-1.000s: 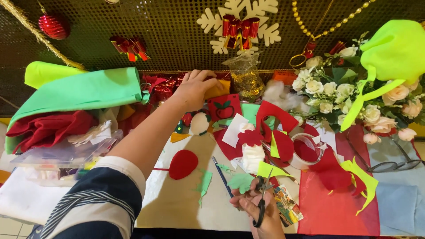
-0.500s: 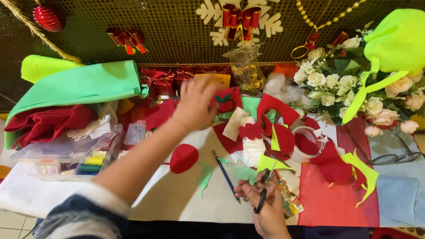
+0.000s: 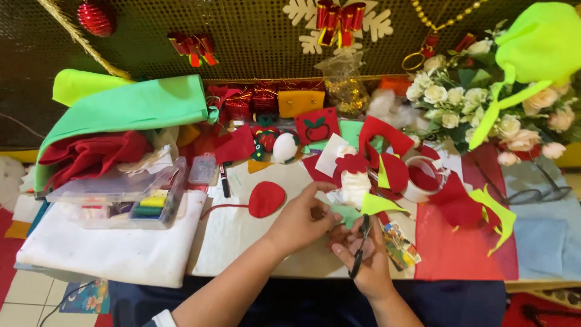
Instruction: Cutting a leaf shape from green felt and attaching it to a red felt strawberry base.
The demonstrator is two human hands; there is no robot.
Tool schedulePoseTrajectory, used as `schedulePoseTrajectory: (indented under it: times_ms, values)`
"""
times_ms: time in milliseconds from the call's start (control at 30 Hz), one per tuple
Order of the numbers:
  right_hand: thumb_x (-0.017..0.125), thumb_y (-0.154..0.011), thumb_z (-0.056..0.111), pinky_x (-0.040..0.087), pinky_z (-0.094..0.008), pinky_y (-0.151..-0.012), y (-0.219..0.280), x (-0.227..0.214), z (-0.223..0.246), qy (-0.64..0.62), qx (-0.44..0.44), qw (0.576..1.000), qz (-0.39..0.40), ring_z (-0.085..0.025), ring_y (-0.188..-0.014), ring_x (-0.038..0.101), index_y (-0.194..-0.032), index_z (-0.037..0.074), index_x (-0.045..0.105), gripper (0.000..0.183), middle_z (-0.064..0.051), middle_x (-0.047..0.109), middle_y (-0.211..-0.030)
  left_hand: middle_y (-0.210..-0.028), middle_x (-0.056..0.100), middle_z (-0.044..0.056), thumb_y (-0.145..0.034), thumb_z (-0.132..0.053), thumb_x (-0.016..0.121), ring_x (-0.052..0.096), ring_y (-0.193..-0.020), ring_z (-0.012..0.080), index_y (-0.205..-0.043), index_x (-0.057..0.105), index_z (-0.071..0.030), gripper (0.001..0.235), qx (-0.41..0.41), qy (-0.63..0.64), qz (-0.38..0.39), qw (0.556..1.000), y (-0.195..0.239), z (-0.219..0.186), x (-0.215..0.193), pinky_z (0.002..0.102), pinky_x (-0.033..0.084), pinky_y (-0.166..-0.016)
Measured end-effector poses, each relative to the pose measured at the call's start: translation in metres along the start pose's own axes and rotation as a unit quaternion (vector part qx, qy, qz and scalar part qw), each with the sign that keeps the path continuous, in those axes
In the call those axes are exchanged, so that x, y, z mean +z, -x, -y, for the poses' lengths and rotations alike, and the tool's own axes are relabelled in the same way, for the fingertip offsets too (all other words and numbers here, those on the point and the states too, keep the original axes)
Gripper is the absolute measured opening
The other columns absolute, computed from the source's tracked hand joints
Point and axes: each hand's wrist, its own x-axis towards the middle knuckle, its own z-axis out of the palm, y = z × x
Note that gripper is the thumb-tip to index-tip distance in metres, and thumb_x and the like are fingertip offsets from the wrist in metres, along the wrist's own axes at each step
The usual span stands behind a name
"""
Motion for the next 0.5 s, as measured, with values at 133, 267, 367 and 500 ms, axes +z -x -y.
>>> schedulePoseTrajectory:
  times_ms: [133, 267, 367, 500]
  values:
    - [0.074, -0.086, 0.004, 0.062, -0.044, -0.072, 0.001, 0.009, 0.012, 0.013, -0.051, 0.997, -0.052, -0.032, -0.077, 0.077, -0.106, 0.014, 0.045, 0.036, -0.012, 0.063, -0.099, -0.081, 0.061, 0.0, -0.091, -0.01, 0.067, 0.065, -0.075, 0.013, -0.134, 0.055, -0.02, 0.045, 0.136, 0.108, -0.049, 0.984, 0.021, -0.002, -0.002, 0.029, 0.054, -0.074]
    - [0.07, -0.093, 0.017, 0.062, -0.056, -0.078, -0.003, 0.018, 0.026, -0.122, 0.031, 0.983, -0.13, -0.041, -0.084, 0.077, -0.106, 0.015, 0.047, 0.026, -0.024, 0.074, -0.101, -0.087, 0.057, 0.001, -0.095, -0.008, 0.064, 0.06, -0.083, 0.0129, -0.135, 0.05, -0.012, 0.043, 0.255, 0.135, -0.074, 0.955, 0.043, 0.006, -0.002, 0.031, 0.056, -0.09]
    - [0.072, -0.093, 0.023, 0.058, -0.063, -0.088, 0.0, 0.029, 0.052, -0.229, 0.109, 0.962, -0.098, -0.027, -0.094, 0.074, -0.1, 0.019, 0.065, 0.011, -0.011, 0.078, -0.1, -0.098, 0.062, 0.005, -0.095, -0.014, 0.068, 0.067, -0.097, 0.0146, -0.134, 0.05, -0.011, 0.043, 0.356, 0.118, -0.094, 0.922, 0.062, 0.013, -0.002, 0.032, 0.058, -0.096]
    - [0.067, -0.084, -0.005, 0.056, -0.039, -0.077, 0.007, 0.049, 0.082, -0.142, 0.064, 0.983, -0.095, -0.023, -0.084, 0.068, -0.104, 0.016, 0.049, 0.034, -0.005, 0.062, -0.081, -0.103, 0.06, 0.005, -0.094, -0.016, 0.069, 0.062, -0.1, 0.0147, -0.135, 0.049, -0.01, 0.046, 0.362, 0.145, -0.104, 0.915, 0.091, 0.007, -0.005, 0.031, 0.053, -0.094]
